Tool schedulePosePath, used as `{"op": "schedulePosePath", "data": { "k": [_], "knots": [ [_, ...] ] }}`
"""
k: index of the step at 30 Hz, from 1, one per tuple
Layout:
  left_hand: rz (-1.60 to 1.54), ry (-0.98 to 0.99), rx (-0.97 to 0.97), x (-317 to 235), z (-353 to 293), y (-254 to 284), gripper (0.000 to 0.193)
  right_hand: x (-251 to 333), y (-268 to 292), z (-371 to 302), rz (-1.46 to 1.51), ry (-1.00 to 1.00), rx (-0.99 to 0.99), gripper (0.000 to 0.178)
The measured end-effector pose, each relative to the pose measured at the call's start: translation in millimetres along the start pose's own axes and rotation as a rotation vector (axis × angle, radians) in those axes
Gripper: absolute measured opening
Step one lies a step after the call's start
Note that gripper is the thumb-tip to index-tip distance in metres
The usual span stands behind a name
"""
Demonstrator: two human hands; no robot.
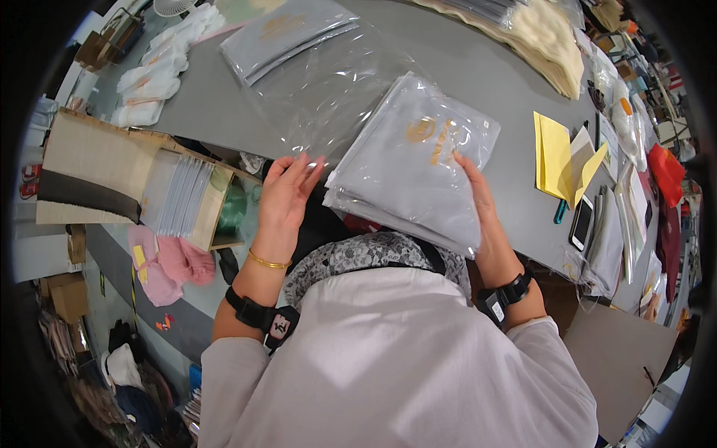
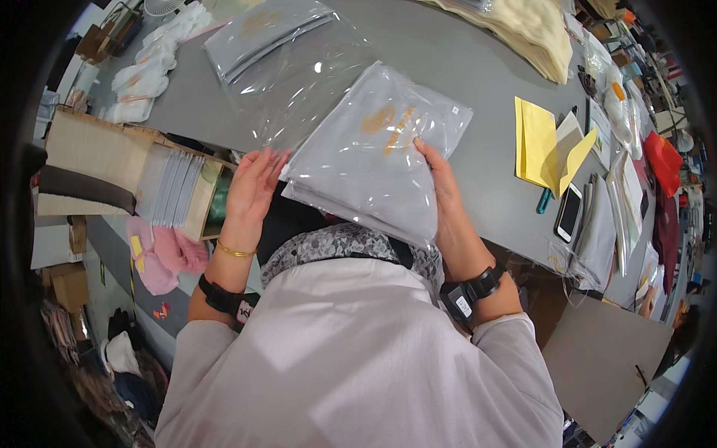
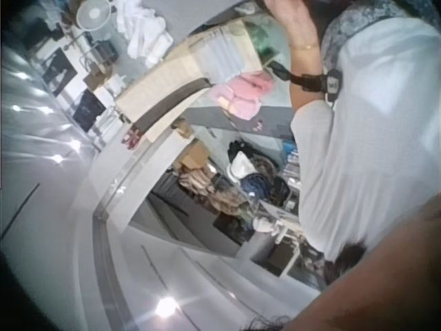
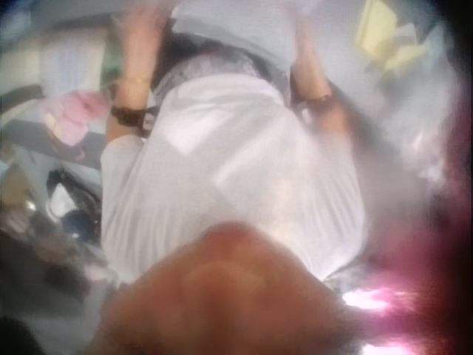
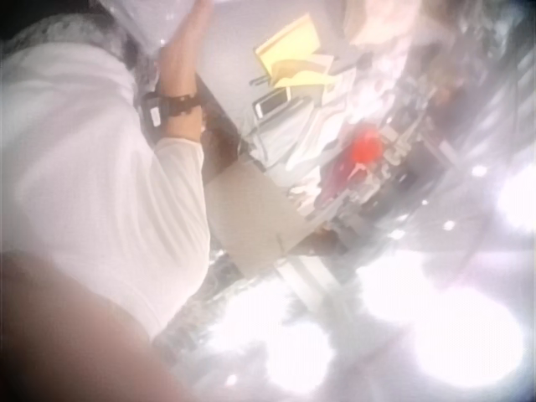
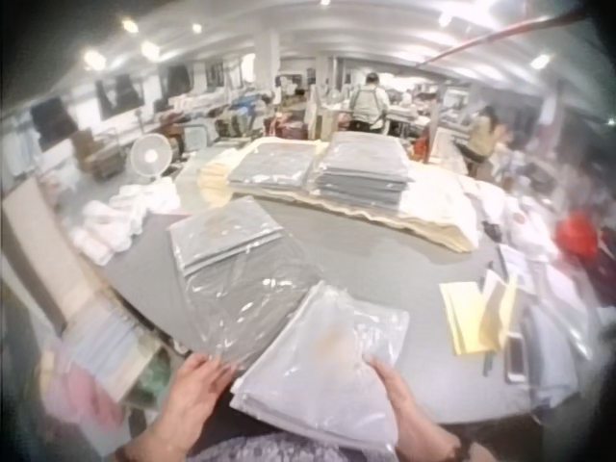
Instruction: The person repeatedly places folded gray garments into clear plastic zip-top bags on a gray table, seals each bag, and stacks them. The person handles the garments and bags by hand without using tools.
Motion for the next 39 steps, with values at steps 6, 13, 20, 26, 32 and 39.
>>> {"op": "schedulePosePath", "data": {
  "k": [6,13,20,26,32,39],
  "knots": [
    [0.32,0.032,0.077,26,-1,-14,0.01,11,-9,19,-0.248,0.177,0.029,0.055],
    [0.374,0.069,0.07,36,3,-11,0.018,74,-35,-69,-1.968,0.964,-0.781,0.068],
    [0.37,0.06,0.134,23,-9,-30,0.018,-65,-115,-42,-2.124,1.832,0.281,0.071],
    [0.43,-0.09,0.31,12,3,-43,0.016,-64,-165,10,-2.18,1.642,0.302,0.061],
    [0.583,-0.195,0.257,-30,44,-23,0.016,-17,-169,-6,-1.792,1.496,0.525,0.065],
    [0.486,0.342,0.238,22,-18,31,0.061,4,-96,8,-1.905,1.617,0.807,0.105]
  ]
}}
Point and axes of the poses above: each hand's wrist, its own z-axis towards the middle knuckle, its own y-axis out of the back of the hand, x = y × z, the point moved 5 cm from there along z, towards the middle knuckle, and after that the axes turned 12 degrees about -x, right-handed, at the moved point
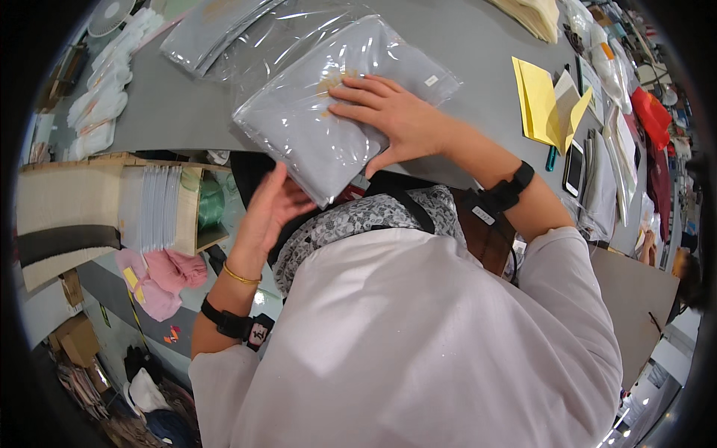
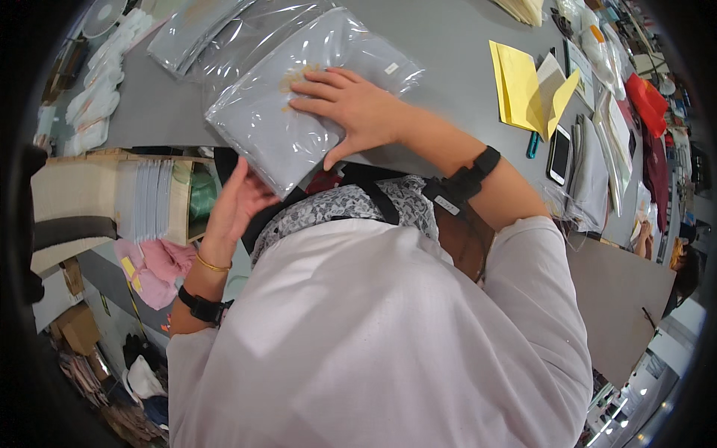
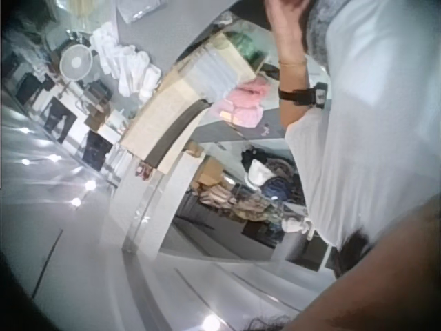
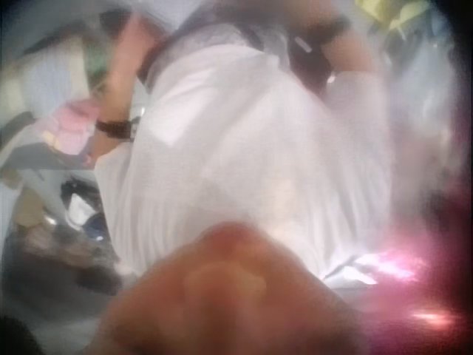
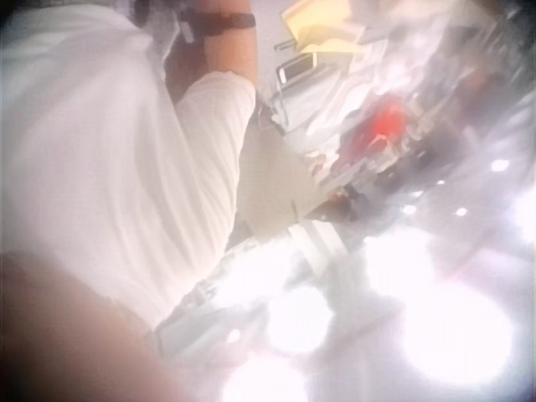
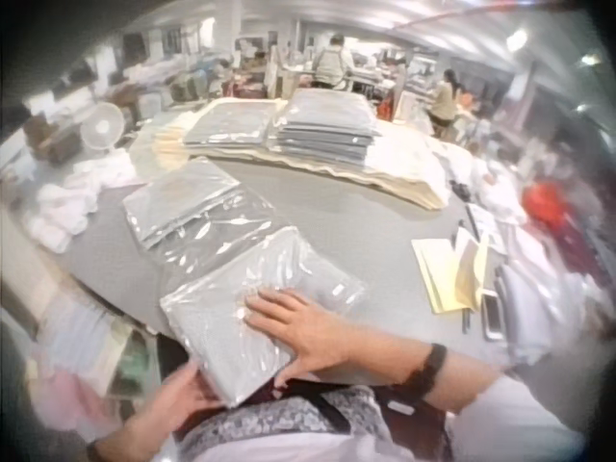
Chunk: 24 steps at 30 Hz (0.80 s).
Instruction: The person repeatedly places folded gray garments into clear plastic zip-top bags on a gray table, seals each bag, and stacks them. The person handles the garments and bags by hand without using tools.
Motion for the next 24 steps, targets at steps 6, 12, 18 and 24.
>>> {"op": "schedulePosePath", "data": {
  "k": [6,12,18,24],
  "knots": [
    [-0.205,-0.03,0.13,-23,-14,-31,0.052,6,-5,5,-0.018,-0.045,-0.052,0.1],
    [1.311,-1.405,0.123,-12,-38,-89,0.042,-2,-3,14,0.136,-0.109,-0.346,0.068],
    [1.098,-1.086,0.19,17,13,-111,0.041,24,-1,-21,-0.083,-0.055,-0.187,0.065],
    [1.474,-0.991,0.073,46,4,-111,0.075,36,0,18,-0.288,0.041,-0.143,0.061]
  ]
}}
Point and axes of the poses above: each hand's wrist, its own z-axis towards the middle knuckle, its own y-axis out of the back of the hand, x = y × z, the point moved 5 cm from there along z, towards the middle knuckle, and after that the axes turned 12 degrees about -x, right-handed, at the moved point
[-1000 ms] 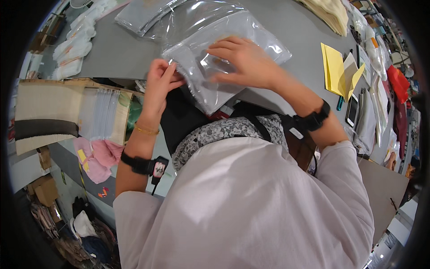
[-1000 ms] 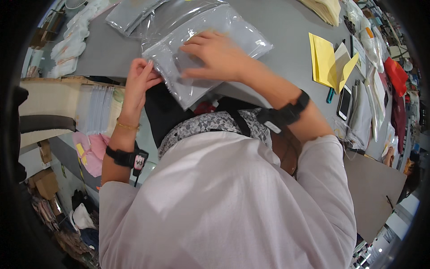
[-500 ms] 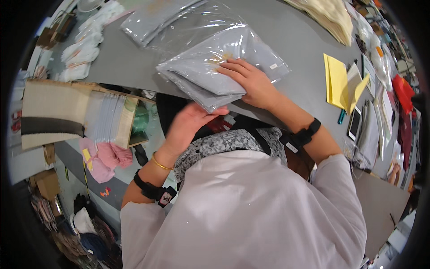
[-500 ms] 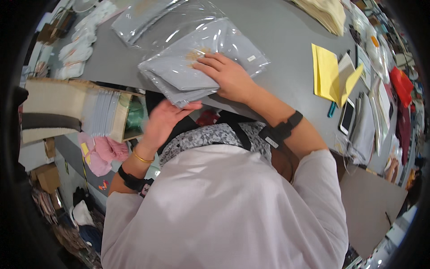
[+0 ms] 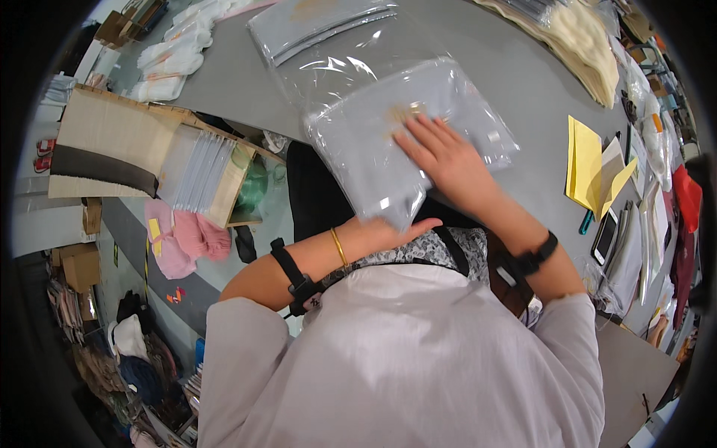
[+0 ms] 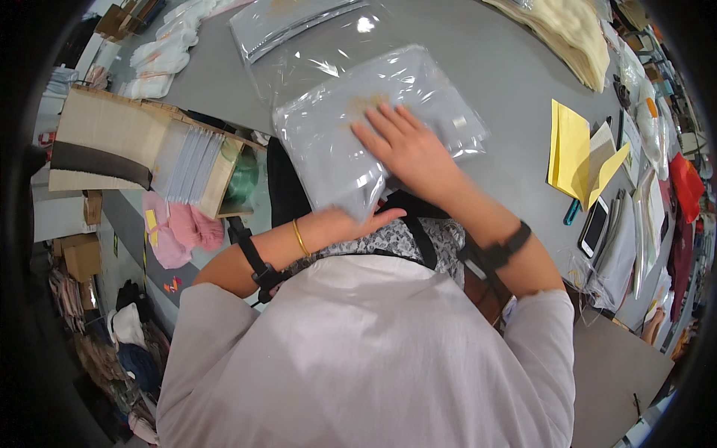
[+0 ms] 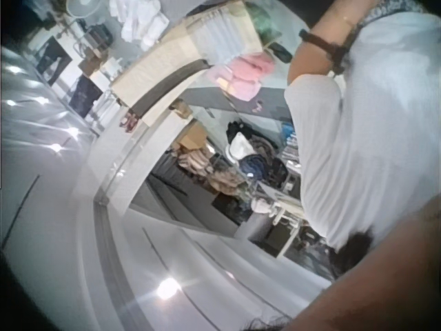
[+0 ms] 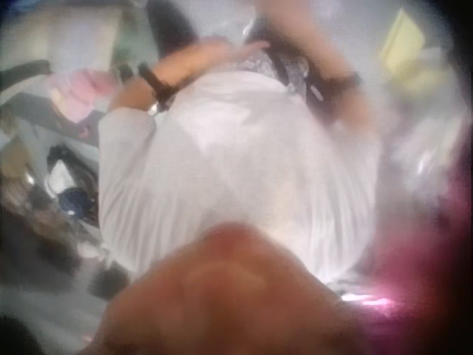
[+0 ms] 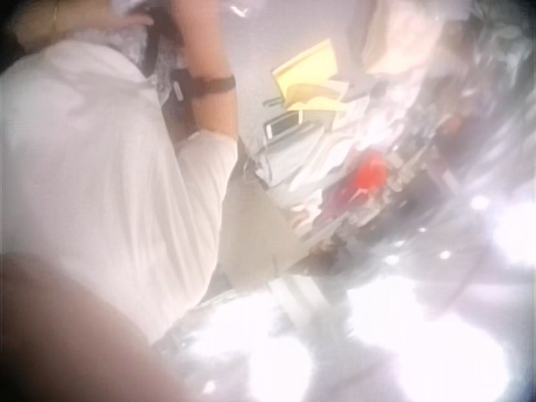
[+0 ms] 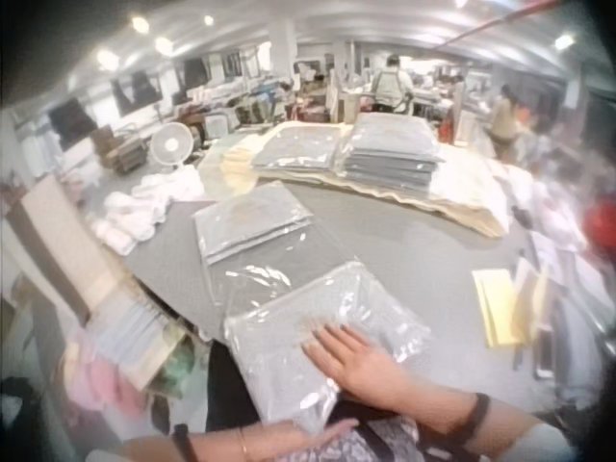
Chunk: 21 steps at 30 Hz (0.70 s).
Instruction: The person repeatedly places folded gray garments into clear plastic zip-top bags on a gray table, seals each bag, and stacks them. The person handles the garments and bags by hand without using tools.
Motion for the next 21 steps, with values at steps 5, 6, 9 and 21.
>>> {"op": "schedulePosePath", "data": {
  "k": [5,6,9,21],
  "knots": [
    [0.058,-0.103,-0.273,-2,-2,26,0.07,-8,-3,13,0.005,0.022,-0.068,0.059],
    [-0.047,-0.06,-0.186,0,-5,25,0.065,-4,0,-1,-0.005,0.044,-0.037,0.059],
    [-0.12,-0.174,-0.337,-7,-11,38,0.05,4,5,-26,0.127,0.079,-0.123,0.057],
    [0.008,-0.101,-0.105,1,-3,50,0.077,-17,-52,22,0.007,-0.038,0.127,0.064]
  ]
}}
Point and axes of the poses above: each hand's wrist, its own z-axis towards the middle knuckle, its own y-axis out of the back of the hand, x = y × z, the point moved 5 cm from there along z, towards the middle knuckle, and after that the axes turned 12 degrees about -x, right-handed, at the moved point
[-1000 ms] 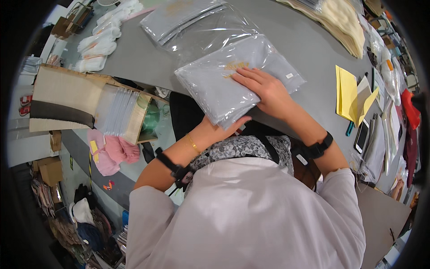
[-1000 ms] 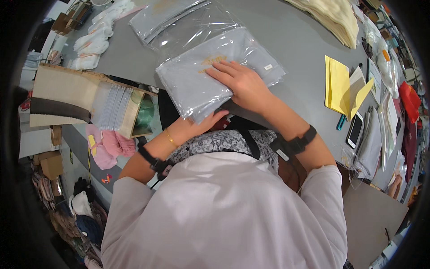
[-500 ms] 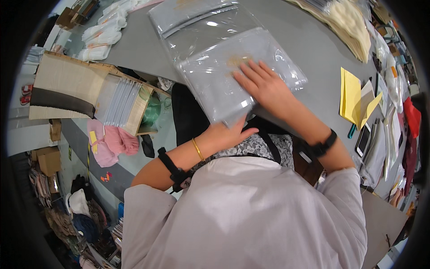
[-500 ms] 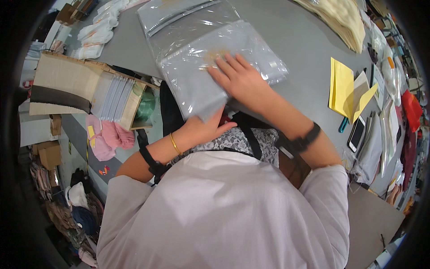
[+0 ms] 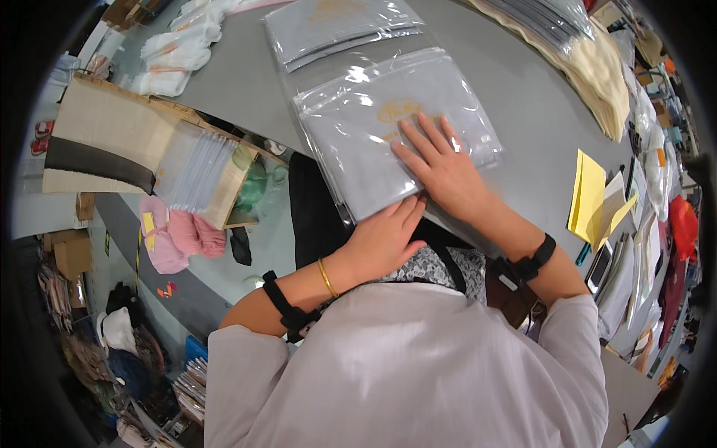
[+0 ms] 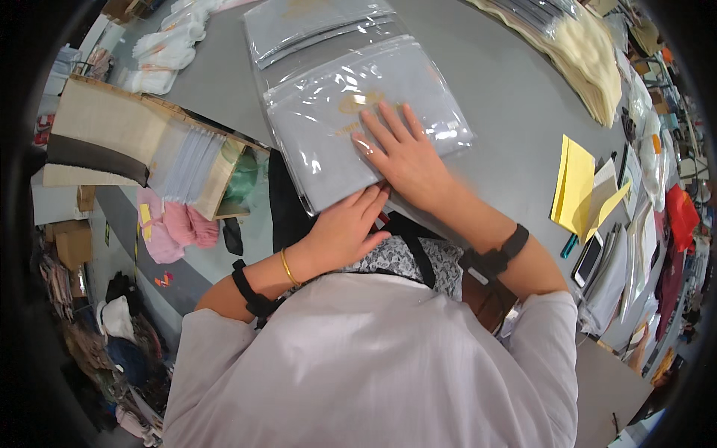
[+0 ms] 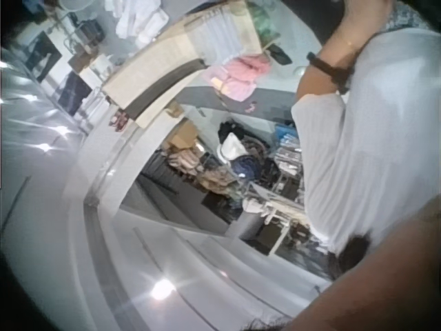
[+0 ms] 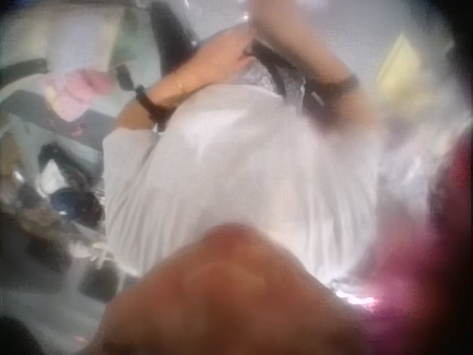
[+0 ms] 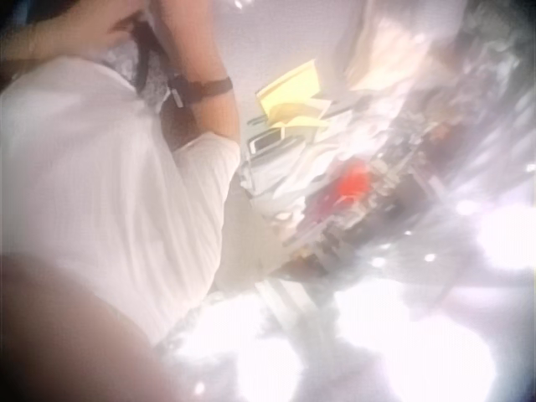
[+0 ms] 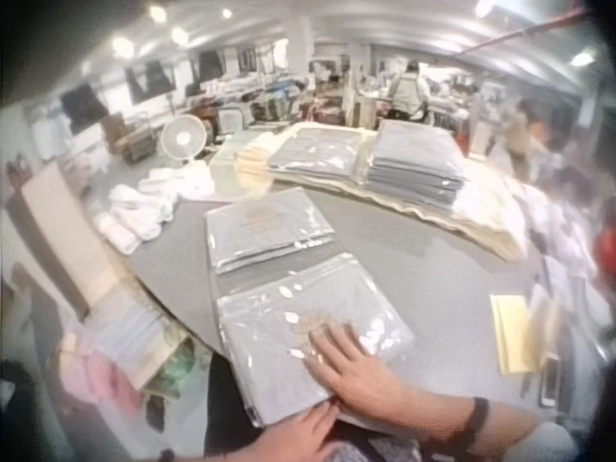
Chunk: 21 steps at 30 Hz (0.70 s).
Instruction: The person repeatedly places folded gray garments into clear plastic zip-top bags on a gray table, seals each bag, and stacks them. The person handles the garments and bags by hand without using tools.
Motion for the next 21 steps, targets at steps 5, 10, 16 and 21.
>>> {"op": "schedulePosePath", "data": {
  "k": [5,10,16,21],
  "knots": [
    [0.105,-0.096,-0.081,-5,0,8,0.069,-23,-24,79,-0.152,-0.079,-0.298,0.064],
    [0.178,-0.109,-0.028,7,2,13,0.063,-19,-26,74,-0.031,-0.028,-0.116,0.069],
    [0.143,-0.15,-0.067,12,0,16,0.057,-30,-26,77,0.069,-0.091,-0.163,0.057],
    [0.072,-0.138,-0.116,19,2,22,0.072,-27,-25,81,0.173,-0.132,-0.113,0.058]
  ]
}}
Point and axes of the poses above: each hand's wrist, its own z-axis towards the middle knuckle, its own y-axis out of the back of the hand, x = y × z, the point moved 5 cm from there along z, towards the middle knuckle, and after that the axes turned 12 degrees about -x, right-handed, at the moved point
